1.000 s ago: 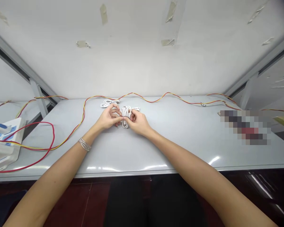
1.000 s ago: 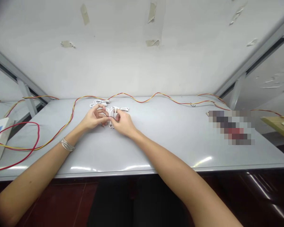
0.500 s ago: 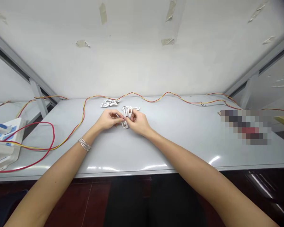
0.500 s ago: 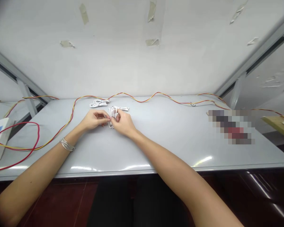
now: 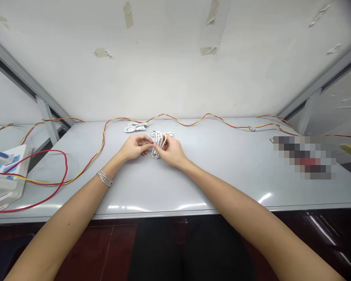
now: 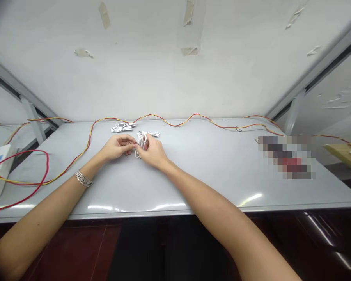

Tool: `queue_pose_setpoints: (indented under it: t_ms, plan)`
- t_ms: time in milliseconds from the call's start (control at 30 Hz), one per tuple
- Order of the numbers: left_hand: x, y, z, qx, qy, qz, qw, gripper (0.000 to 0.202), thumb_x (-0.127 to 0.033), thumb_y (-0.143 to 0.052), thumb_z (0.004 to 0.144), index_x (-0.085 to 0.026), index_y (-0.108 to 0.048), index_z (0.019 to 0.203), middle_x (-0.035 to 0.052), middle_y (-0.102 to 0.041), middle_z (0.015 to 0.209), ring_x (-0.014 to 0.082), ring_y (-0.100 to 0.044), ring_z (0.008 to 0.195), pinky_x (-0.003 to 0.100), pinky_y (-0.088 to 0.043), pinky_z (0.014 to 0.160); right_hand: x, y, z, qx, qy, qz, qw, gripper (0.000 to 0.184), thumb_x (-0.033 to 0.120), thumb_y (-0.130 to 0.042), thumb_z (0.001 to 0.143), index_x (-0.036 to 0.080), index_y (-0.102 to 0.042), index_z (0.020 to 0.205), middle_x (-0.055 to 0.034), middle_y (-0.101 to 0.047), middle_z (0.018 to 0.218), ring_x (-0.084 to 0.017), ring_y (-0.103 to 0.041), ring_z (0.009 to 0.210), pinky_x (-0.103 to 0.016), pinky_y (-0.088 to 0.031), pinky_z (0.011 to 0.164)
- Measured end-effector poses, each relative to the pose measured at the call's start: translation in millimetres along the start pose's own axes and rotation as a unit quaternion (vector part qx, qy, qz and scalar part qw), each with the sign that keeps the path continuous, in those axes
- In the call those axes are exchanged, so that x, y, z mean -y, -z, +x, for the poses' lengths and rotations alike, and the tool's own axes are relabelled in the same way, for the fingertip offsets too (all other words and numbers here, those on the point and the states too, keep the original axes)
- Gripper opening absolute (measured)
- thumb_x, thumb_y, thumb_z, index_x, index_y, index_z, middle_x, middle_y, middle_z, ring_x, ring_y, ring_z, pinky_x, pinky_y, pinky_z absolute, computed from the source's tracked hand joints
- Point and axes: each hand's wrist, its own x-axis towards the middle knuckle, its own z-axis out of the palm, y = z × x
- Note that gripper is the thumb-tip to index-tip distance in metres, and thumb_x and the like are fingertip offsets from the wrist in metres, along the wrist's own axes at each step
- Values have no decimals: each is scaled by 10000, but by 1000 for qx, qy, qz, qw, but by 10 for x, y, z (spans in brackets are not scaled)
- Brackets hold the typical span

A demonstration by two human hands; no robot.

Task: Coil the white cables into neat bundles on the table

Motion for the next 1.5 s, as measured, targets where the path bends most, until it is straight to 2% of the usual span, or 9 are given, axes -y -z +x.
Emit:
queue_pose_setpoints:
  t_ms: [100,300,500,733,867,1067,1233,1400,1500]
  plan:
    - [5,6,0,3,-8,10,1000,550,-581,-834,666,-131,-675,939,49,-676,750,137,-602,566,274,-505,524,-1,1,-2,1,5,2,1000,259,418,-635,830,227,-461,805,28,-529,681,-148,-469,619,-278,-353,594]
    - [44,39,6,37,-86,14,996,497,-486,-806,731,-123,-668,1041,76,-702,866,112,-587,578,255,-499,534,-18,-14,-3,13,10,3,1000,234,408,-626,855,223,-485,831,35,-524,680,-141,-468,604,-279,-349,589]
    - [93,74,17,58,-85,28,994,499,-473,-791,752,-108,-693,1076,55,-685,738,135,-588,590,263,-488,575,-37,-16,-15,35,7,35,999,224,389,-653,853,208,-529,895,35,-559,724,-138,-518,624,-280,-390,600]
    - [118,69,29,51,-104,21,993,464,-492,-814,737,-114,-725,991,40,-664,705,126,-564,587,253,-466,563,26,-23,-42,58,-43,123,990,391,318,-691,858,206,-536,1198,30,-617,803,-139,-640,624,-275,-500,612]
    - [119,52,36,45,-121,0,992,458,-503,-834,724,-117,-747,954,70,-697,811,152,-622,691,280,-524,664,9,-32,-30,76,-52,141,986,350,282,-697,863,202,-578,1183,5,-650,842,-144,-685,650,-276,-554,637]
    - [110,47,33,58,-160,13,985,370,-478,-851,720,-138,-797,856,104,-719,891,196,-668,817,308,-561,742,-27,-51,-8,63,-97,216,970,458,434,-811,763,213,-602,1105,17,-631,816,-161,-691,633,-297,-588,608]
    - [69,-5,20,61,-163,15,985,359,-502,-821,750,-168,-823,882,128,-753,1067,244,-697,968,365,-570,868,-29,-48,-3,32,-60,216,974,460,468,-824,718,224,-581,1022,31,-582,801,-157,-665,663,-306,-597,634]
    - [38,-59,13,52,-142,14,988,398,-523,-747,823,-151,-809,949,117,-777,1049,267,-698,1033,404,-548,956,-7,-45,-12,-3,-39,215,976,422,499,-748,786,230,-525,1021,-10,-650,930,-160,-692,744,-315,-603,715]
    - [41,-74,14,26,-163,27,986,363,-488,-727,846,-152,-800,962,118,-761,1096,254,-685,1054,378,-531,964,22,-28,-21,-17,-40,213,976,396,487,-720,813,229,-513,1032,-26,-676,950,-172,-713,766,-316,-598,725]
